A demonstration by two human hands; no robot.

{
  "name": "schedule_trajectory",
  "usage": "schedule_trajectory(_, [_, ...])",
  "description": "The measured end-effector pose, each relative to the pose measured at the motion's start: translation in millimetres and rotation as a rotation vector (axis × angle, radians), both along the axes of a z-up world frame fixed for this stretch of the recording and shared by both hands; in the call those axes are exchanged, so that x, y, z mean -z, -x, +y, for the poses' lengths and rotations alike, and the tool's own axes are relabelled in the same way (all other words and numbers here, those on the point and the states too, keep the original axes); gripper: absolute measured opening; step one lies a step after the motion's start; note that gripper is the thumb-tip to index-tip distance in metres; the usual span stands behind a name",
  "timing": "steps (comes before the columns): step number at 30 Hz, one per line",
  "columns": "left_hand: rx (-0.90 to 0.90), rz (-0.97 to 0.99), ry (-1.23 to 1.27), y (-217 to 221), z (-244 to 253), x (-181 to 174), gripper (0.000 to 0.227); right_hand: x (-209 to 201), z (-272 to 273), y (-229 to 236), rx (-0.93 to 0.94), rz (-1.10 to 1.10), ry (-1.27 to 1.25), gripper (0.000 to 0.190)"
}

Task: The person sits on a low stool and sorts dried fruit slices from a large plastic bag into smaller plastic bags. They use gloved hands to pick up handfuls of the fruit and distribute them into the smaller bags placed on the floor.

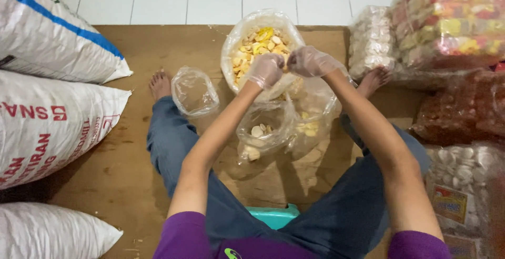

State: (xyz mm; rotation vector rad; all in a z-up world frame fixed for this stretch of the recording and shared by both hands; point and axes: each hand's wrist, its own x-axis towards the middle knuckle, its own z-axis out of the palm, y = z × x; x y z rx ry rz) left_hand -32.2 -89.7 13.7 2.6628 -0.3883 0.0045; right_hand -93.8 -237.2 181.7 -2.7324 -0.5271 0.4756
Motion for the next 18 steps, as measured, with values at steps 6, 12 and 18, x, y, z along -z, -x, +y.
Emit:
schedule_trajectory(6, [0.183,0.041,0.055,41.8,-57.0,20.9,0.025,29.2,-54.8,1.7,-0.076,0.024,0.145,0.031])
schedule_trajectory(12, [0.313,-0.047,0.068,48.5,-83.7,46.9,0.021,41.1,-70.9,7.8,-0.020,0.178,0.252,0.030])
schedule_trajectory(18, [0.302,-0.016,0.068,42.7,-95.9,78.7,0.019,110.4,-94.3,-17.1,-0.077,0.180,0.262,0.036])
